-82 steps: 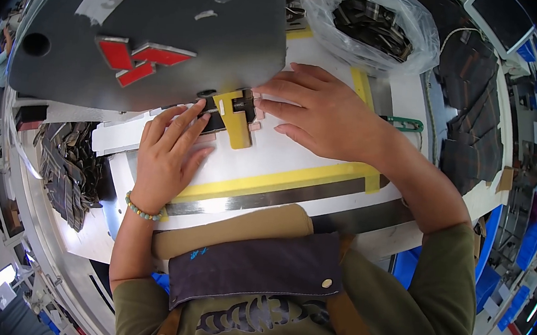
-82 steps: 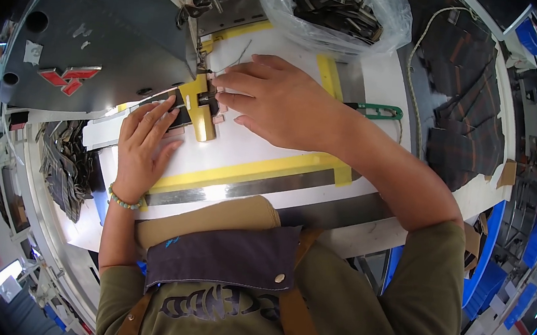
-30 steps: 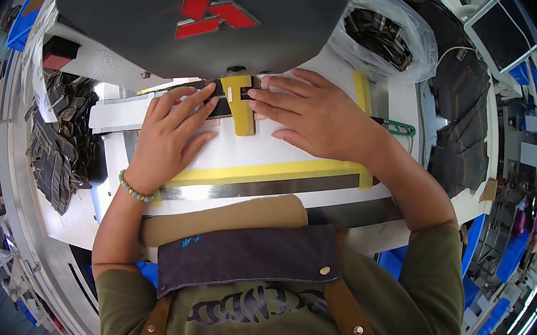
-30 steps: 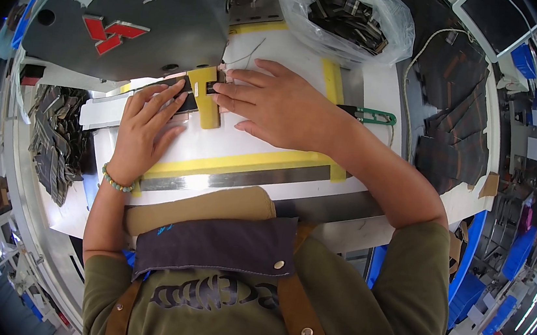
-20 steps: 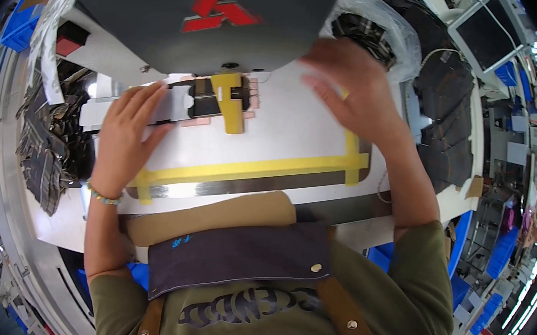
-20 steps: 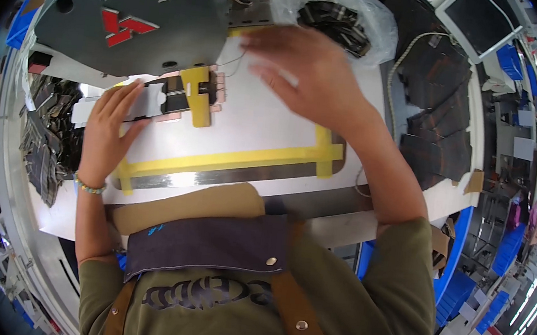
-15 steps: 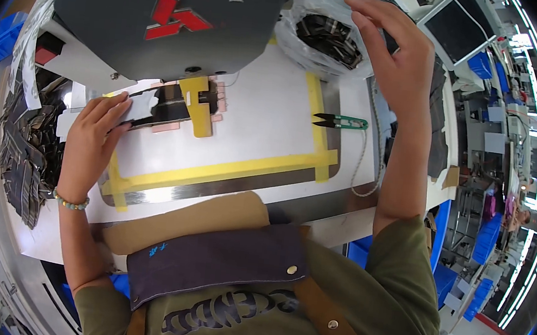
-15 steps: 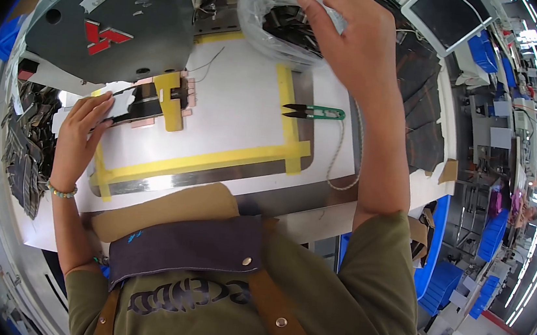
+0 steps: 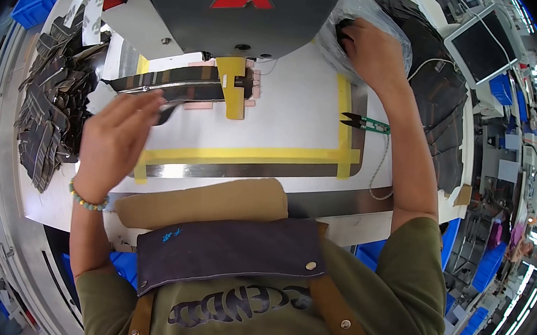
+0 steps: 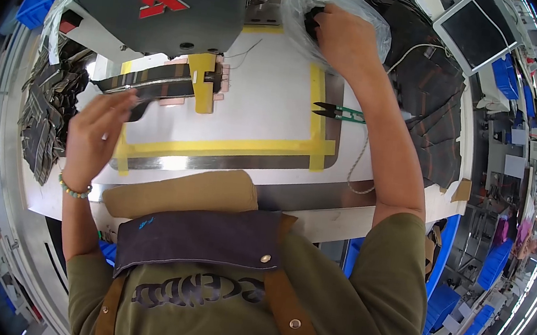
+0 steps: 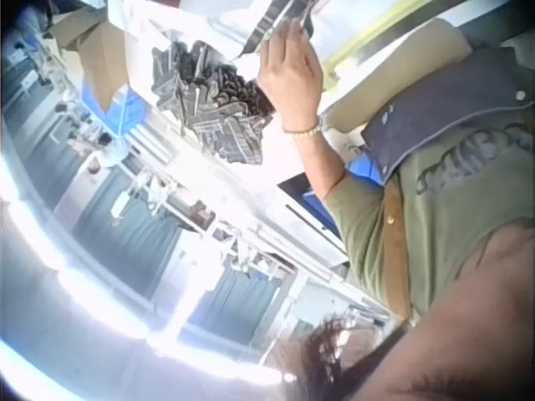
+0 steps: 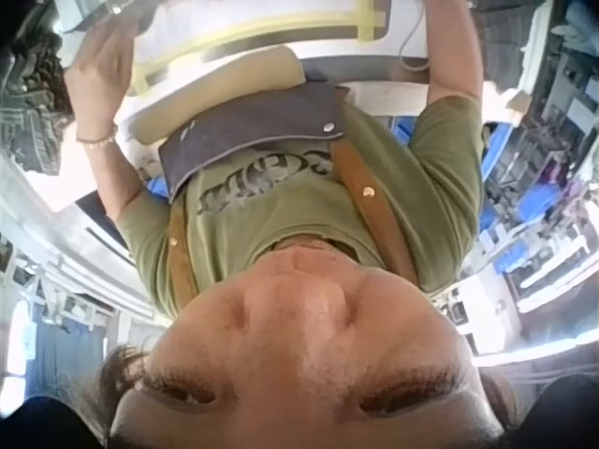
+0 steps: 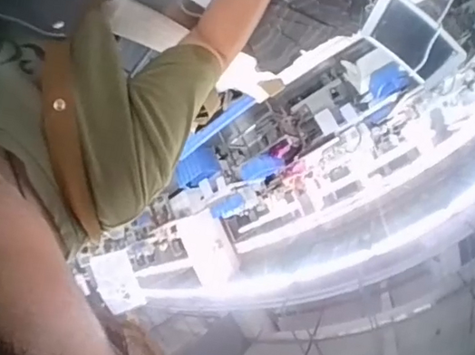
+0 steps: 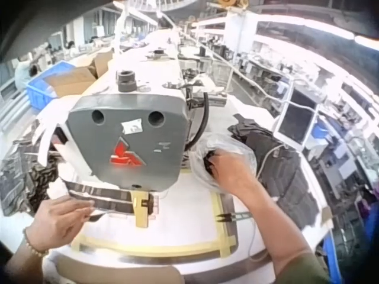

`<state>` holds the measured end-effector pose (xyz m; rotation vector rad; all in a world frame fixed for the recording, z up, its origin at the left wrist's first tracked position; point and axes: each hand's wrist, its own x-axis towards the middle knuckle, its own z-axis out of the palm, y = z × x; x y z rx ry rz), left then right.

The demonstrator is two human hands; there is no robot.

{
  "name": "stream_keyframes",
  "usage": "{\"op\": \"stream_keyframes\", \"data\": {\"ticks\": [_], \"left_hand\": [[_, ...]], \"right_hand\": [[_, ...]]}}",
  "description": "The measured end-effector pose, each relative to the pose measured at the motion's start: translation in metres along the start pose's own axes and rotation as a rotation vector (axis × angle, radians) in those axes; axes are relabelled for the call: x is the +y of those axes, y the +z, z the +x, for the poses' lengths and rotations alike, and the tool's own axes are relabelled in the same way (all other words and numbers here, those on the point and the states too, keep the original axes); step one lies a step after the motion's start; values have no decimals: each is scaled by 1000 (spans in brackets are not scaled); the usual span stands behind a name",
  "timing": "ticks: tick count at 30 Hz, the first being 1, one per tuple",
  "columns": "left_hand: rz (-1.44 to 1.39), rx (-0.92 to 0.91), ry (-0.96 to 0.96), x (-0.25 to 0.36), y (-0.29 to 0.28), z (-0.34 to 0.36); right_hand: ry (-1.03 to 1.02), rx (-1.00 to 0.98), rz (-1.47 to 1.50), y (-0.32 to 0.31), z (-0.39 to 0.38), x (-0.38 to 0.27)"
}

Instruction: Sewing together leather and textile components using an industrial sewing machine.

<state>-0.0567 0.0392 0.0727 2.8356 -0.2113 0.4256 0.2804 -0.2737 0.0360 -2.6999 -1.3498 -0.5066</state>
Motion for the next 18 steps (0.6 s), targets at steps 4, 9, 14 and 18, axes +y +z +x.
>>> {"op": "stream_keyframes", "data": {"ticks": [4,9,14,18], "left_hand": [[-19,-245,120,9,30,-8],[-106,-248,126,11,25,3],[-123,-260,122,-1,33,15],[-104,-297,67,-7,45,15]], "right_hand": [[4,30,67,-8,-1,1],[53,112,229,-33,-17,10],[108,167,280,-47,-28,6],[-22,151,617,-60,-31,-30]]}}
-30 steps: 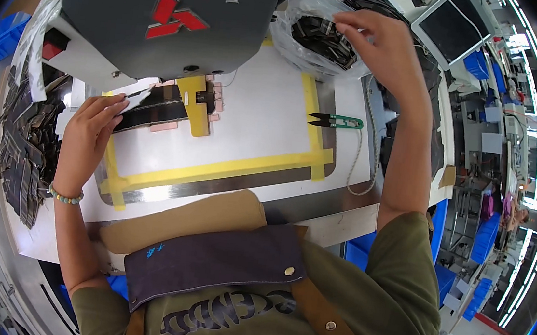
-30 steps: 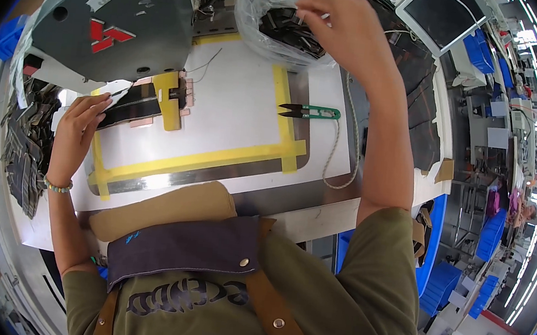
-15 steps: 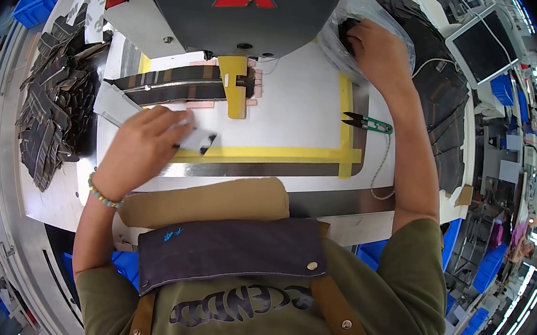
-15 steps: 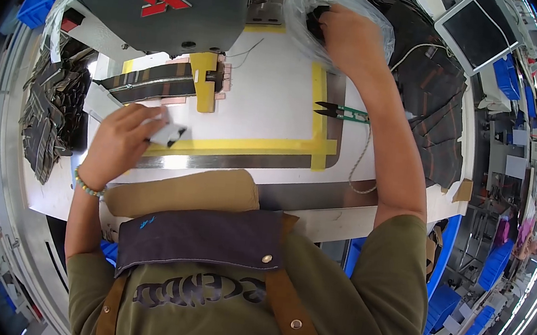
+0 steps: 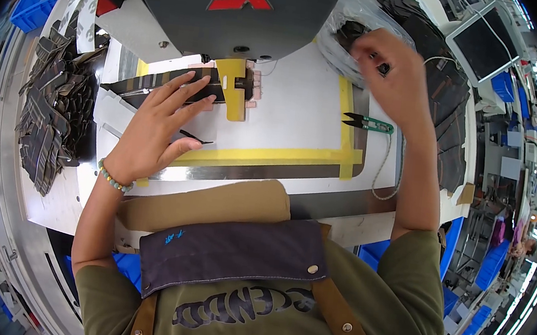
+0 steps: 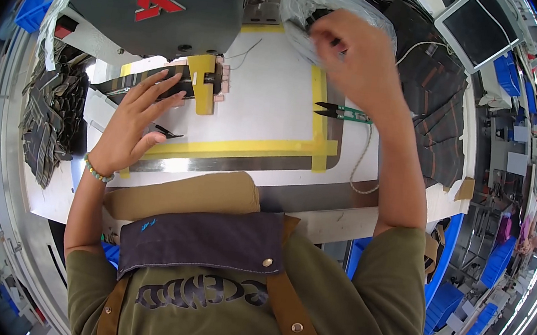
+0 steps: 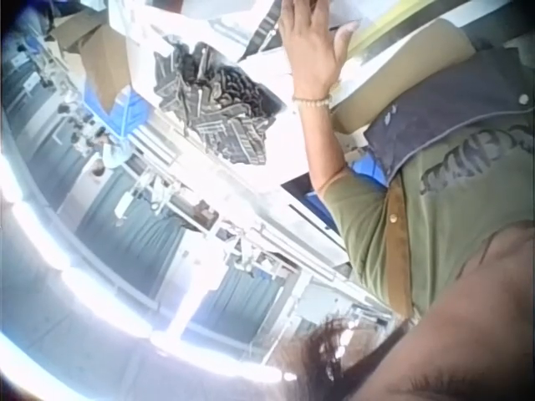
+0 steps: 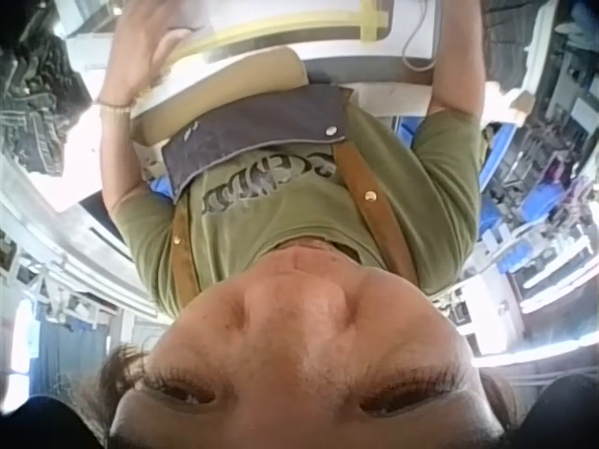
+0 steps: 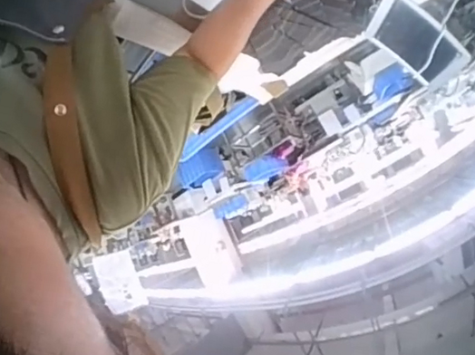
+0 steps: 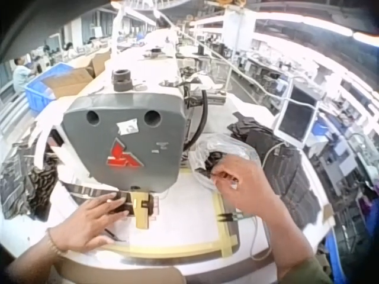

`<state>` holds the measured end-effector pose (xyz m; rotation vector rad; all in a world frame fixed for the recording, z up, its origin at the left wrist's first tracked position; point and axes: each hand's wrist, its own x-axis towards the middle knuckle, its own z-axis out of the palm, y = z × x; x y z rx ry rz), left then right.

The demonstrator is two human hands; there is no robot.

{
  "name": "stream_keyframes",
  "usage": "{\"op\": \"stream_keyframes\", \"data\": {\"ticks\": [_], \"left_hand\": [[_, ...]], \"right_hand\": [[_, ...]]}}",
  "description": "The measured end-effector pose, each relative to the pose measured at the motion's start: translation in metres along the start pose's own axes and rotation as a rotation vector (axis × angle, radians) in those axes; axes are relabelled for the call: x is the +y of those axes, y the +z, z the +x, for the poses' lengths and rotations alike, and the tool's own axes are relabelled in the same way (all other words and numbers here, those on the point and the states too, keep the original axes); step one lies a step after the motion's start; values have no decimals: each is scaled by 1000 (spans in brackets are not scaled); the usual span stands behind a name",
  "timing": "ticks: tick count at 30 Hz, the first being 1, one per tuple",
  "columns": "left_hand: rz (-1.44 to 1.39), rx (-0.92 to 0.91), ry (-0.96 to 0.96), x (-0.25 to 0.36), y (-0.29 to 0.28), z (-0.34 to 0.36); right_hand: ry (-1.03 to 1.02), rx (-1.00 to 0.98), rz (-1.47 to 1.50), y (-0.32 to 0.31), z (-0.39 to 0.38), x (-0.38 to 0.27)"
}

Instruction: Sewing together leather and textile components using an industrial sewing machine.

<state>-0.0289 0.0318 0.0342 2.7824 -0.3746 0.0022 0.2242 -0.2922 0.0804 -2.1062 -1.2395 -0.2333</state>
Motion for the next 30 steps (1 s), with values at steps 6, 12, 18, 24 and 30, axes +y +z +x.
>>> {"op": "stream_keyframes", "data": {"ticks": [6,12,18,24,30], "left_hand": [[-39,-23,-7,0,2,5],[-126,61,3,-13,12,5],[-9,116,14,-12,19,5],[35,113,8,-10,19,8],[58,109,4,-10,19,7]], "right_hand": [[-238,-464,85,57,-22,-29],[-463,-204,-143,112,-38,-25],[-480,-189,-217,114,-40,-28],[-461,-186,-243,115,-41,-27],[-457,-193,-242,115,-40,-28]]}}
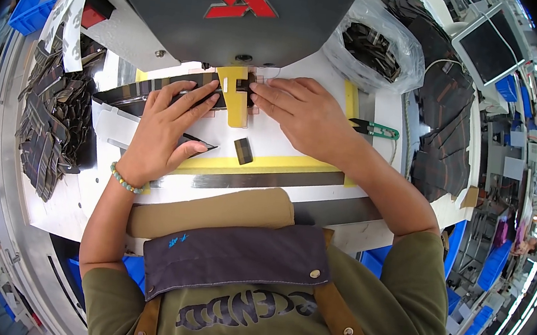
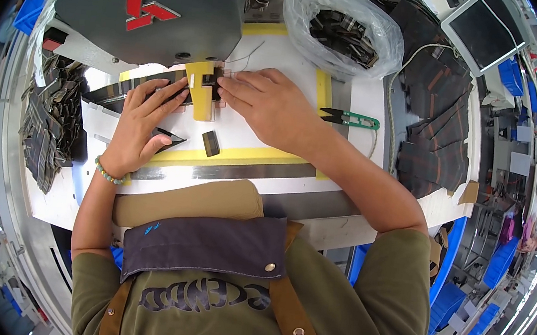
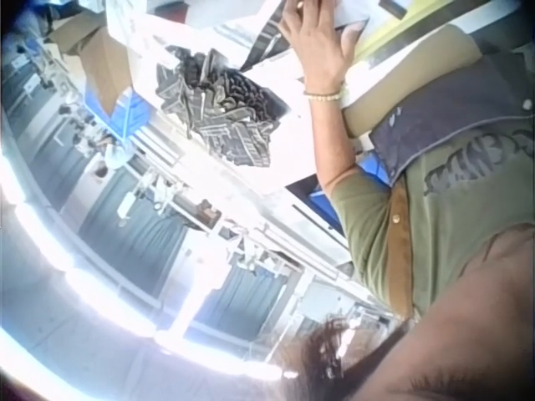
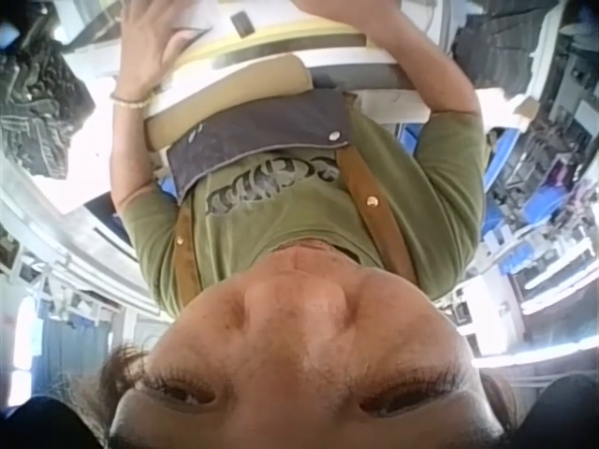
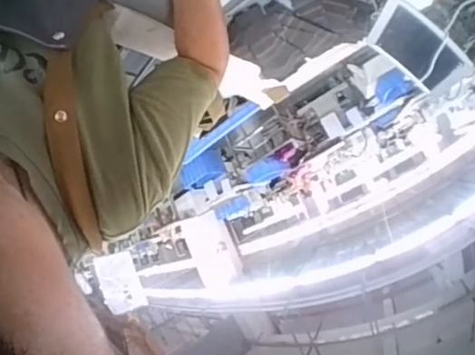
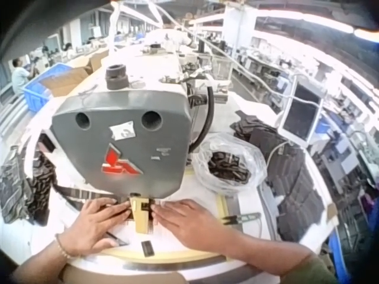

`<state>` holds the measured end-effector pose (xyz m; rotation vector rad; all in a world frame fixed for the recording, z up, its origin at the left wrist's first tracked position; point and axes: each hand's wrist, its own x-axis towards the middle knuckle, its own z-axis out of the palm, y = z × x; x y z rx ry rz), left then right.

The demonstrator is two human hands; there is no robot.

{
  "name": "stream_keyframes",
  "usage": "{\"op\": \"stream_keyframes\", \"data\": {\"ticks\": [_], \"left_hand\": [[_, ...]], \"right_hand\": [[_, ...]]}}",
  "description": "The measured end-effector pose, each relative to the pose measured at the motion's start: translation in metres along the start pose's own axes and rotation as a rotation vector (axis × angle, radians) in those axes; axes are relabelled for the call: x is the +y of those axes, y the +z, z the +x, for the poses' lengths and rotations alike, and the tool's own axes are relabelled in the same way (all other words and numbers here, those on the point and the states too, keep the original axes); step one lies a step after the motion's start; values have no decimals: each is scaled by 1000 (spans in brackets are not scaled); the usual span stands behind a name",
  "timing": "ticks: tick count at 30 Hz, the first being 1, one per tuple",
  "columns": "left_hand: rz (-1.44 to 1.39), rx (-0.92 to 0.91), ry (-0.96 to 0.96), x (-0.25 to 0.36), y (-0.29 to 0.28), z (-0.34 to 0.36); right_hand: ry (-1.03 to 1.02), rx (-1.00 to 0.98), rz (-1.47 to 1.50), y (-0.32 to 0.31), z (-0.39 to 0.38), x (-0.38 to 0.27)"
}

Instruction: Sewing together leather and textile components using an industrial sewing machine.

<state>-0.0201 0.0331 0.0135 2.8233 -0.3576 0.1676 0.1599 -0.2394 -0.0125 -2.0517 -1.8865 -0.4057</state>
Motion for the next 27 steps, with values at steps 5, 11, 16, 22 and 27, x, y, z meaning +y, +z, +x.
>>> {"op": "stream_keyframes", "data": {"ticks": [5,11,16,22,27], "left_hand": [[-1,2,-10,3,-1,-2],[-27,13,6,3,2,-2],[-33,71,44,-5,4,-4],[-143,251,62,-9,8,-4],[-351,329,-27,3,11,-6]], "right_hand": [[-7,2,5,0,0,-1],[-32,29,52,-2,-1,7],[115,80,212,-53,19,9],[35,-105,406,-48,21,-45],[187,-193,451,-26,16,-61]]}}
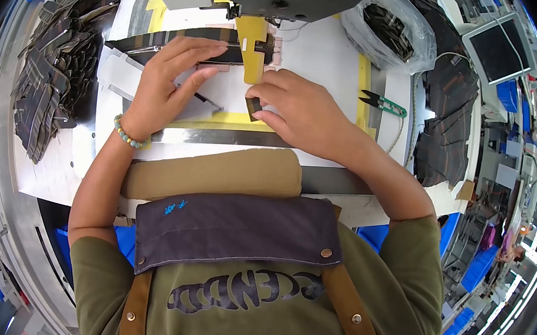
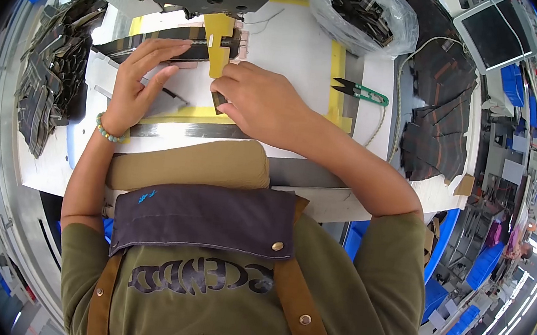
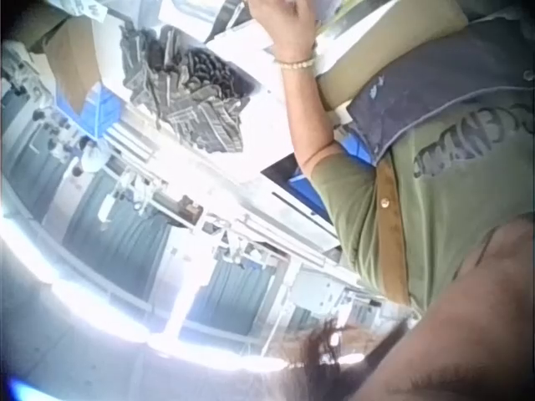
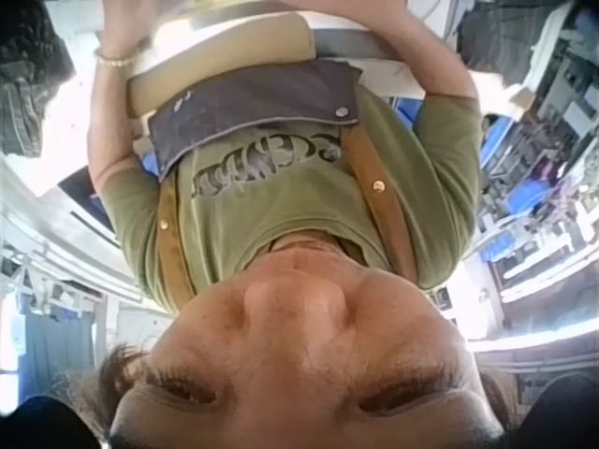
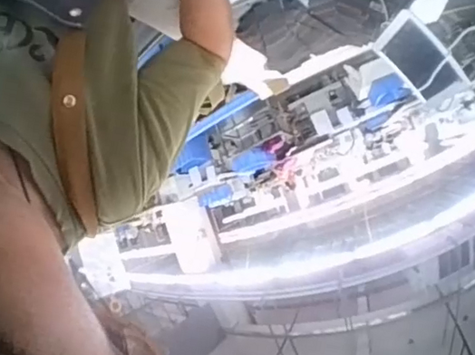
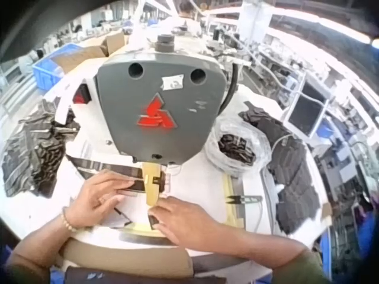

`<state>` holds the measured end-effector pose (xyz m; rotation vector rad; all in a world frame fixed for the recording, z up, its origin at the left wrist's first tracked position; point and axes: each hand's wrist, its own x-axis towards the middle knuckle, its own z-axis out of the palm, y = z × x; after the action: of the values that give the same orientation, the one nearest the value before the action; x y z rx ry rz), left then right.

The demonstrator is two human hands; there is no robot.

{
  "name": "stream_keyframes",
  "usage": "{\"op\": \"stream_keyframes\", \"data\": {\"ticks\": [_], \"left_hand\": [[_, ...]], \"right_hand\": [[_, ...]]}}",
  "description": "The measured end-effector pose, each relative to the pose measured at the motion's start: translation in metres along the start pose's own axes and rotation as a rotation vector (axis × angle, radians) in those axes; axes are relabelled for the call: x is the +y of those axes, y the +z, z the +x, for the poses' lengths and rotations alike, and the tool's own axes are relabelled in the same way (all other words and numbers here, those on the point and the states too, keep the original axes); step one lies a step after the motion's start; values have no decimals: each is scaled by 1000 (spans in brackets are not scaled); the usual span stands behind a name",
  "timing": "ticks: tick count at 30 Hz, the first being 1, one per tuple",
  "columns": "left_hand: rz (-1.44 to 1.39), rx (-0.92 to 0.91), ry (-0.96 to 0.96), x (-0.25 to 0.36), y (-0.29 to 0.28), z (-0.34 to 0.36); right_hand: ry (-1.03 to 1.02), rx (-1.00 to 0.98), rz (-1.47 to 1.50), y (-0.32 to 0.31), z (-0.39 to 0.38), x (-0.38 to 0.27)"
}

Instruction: Sewing together leather and textile components using an industrial sewing machine.

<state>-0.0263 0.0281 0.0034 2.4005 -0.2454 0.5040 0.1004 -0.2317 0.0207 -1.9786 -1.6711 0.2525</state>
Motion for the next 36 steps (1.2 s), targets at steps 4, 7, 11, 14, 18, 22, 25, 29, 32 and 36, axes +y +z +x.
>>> {"op": "stream_keyframes", "data": {"ticks": [4,7,11,14,18,22,25,29,32,36], "left_hand": [[-191,-78,-96,18,4,-4],[-187,-118,-81,28,12,-8],[-207,-198,-63,42,19,-7],[-168,-236,-45,40,19,-7],[-203,-263,-112,44,17,-5],[-266,-210,-134,51,18,-4],[-298,-162,-132,57,21,-1],[-57,-124,116,56,25,0],[-8,-74,203,54,23,3],[-60,-43,170,46,25,7]], "right_hand": [[133,-103,113,-2,3,-1],[129,-84,165,-3,1,2],[170,-105,183,-10,-4,-3],[41,-81,170,-15,-8,-3],[155,-230,139,-19,-9,0],[138,-181,57,-18,-12,2],[150,-85,66,-21,-12,-9],[50,77,163,-19,-9,-20],[-23,184,216,-17,-10,-18],[17,240,352,-16,-12,-8]]}}
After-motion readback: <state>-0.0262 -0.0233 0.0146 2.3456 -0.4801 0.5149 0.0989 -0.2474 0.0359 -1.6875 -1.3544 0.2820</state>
